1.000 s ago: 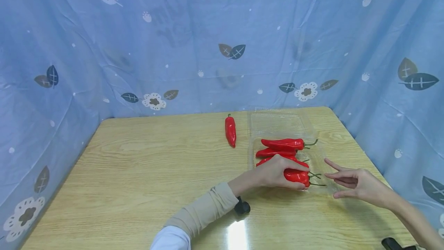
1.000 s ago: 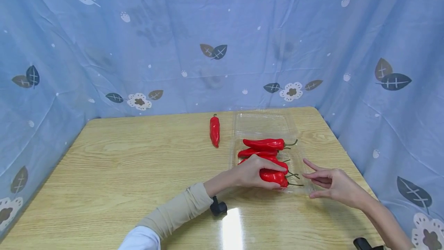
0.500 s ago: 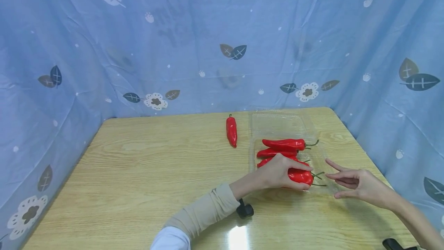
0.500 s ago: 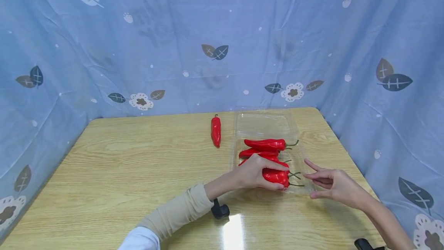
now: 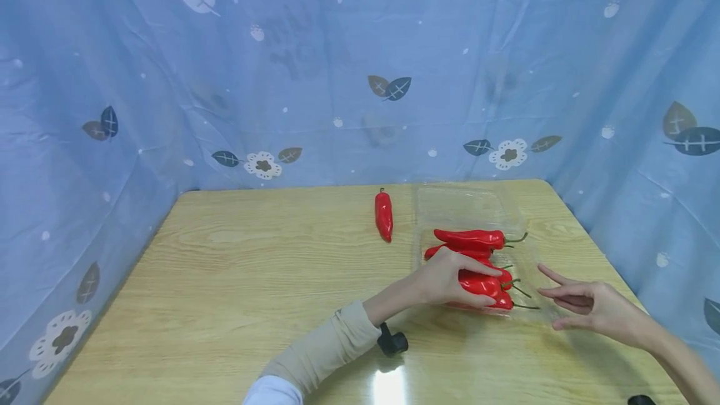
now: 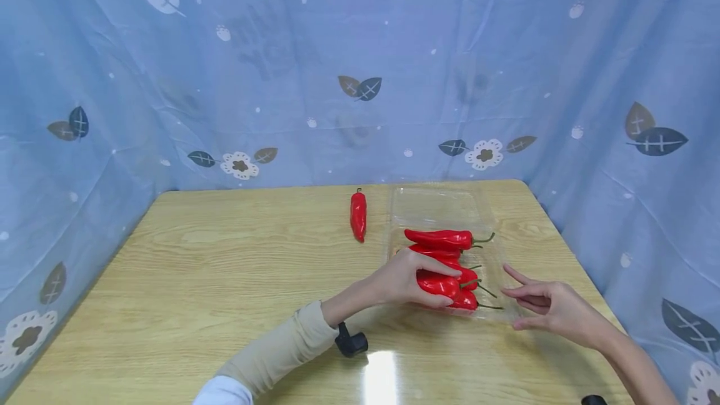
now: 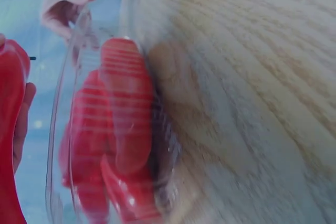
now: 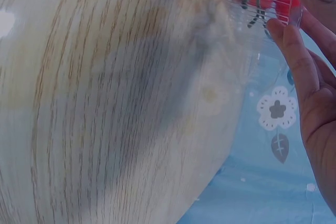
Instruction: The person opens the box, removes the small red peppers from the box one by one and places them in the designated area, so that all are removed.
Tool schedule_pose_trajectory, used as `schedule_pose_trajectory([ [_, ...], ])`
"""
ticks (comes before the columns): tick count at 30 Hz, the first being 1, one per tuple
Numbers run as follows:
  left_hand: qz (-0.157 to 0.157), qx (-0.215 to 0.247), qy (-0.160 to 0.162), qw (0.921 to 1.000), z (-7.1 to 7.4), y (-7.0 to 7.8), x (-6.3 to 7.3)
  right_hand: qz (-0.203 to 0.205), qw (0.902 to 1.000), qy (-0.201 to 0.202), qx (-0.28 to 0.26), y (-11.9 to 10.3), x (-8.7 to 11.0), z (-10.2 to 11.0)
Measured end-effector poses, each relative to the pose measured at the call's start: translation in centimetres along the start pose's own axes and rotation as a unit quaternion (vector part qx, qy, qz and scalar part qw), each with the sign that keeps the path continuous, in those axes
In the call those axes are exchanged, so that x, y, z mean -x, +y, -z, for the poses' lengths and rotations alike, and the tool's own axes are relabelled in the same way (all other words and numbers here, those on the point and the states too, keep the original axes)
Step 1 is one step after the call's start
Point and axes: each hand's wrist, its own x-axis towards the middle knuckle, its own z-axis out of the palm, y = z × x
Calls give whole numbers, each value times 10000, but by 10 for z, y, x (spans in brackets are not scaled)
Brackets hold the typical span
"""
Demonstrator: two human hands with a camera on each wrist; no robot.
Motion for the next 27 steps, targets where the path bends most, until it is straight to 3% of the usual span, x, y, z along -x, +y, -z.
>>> schedule_pose_trajectory([
  [6,284,58,242,9993,7,-3,12,-26,9999,19,-134,1,3,0],
  [16,895,717,638,9913,21,-6,34,-153,9998,30,-145,5,5,0],
  [23,1322,1475,963,9754,29,-10,51,-120,9999,15,-100,6,3,-1],
  [27,1342,1740,1257,9674,33,-14,60,-124,9996,-26,-265,7,0,-2],
])
